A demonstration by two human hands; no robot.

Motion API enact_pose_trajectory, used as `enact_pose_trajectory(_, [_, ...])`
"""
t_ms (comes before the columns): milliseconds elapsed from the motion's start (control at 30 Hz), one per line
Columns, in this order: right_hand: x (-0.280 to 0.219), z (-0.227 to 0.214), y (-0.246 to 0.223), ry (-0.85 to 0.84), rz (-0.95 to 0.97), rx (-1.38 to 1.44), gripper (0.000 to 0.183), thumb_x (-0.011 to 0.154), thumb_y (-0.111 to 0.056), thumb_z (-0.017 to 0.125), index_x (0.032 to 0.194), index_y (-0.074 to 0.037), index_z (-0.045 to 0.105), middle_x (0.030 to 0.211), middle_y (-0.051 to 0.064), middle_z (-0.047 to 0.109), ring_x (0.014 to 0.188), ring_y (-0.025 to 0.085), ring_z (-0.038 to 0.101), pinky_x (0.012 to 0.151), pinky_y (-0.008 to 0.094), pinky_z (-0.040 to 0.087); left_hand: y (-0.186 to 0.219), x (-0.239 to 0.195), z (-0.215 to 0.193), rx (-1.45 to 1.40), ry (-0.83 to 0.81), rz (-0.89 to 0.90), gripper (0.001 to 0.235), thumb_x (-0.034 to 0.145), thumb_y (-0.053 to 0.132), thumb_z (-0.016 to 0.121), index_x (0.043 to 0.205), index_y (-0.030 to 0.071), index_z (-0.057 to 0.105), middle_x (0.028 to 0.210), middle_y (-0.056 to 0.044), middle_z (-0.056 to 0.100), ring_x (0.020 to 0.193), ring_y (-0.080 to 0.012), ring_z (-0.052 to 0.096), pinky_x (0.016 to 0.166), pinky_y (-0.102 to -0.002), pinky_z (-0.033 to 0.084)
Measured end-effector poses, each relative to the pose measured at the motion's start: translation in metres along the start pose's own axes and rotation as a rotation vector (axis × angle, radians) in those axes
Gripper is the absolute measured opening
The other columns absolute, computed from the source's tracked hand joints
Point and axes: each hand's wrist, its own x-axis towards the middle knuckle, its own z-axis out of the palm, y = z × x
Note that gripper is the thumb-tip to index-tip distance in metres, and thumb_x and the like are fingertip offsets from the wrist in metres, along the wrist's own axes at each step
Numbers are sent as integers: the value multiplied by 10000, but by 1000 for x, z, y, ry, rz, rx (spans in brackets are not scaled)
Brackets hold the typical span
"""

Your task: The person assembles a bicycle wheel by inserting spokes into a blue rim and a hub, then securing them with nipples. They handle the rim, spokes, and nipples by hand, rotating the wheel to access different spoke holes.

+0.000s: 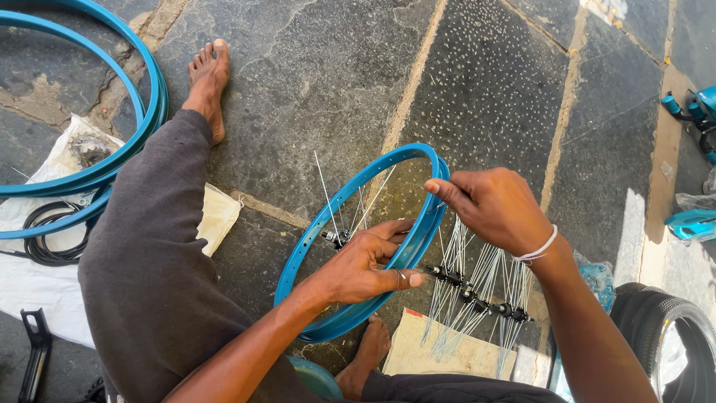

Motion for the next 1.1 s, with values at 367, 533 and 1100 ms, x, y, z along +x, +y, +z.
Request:
enact_pose_trajectory(367, [39, 132, 145, 344, 282, 1004, 573, 1086, -456, 547, 681, -55, 609, 576, 24, 554, 462, 132, 537, 435, 293, 472, -1, -2, -3, -76, 39, 49, 393, 856, 355, 797, 986, -16, 783, 1570, -238, 472, 1439, -373, 506, 1144, -484, 445])
enact_pose_trajectory(533, [36, 346, 220, 125, 482, 319, 195, 824, -208, 783, 930, -47, 761, 923, 195, 755, 847, 364, 739, 804, 447, 567, 2, -6, -8, -113, 65, -22, 376, 839, 343, 809, 1013, 10, 796, 1588, -225, 430, 1441, -344, 490, 1128, -472, 459])
enact_pose_trajectory(1100, [2, 441, 210, -42, 509, 124, 303, 813, -178, 705, 1043, 17, 676, 1038, 328, 694, 993, 489, 668, 909, 535, 524, 7, 13, -16, 15, 260, -17, 354, 839, 386, 808, 860, 32, 796, 1519, -224, 539, 1351, -307, 584, 997, -419, 518])
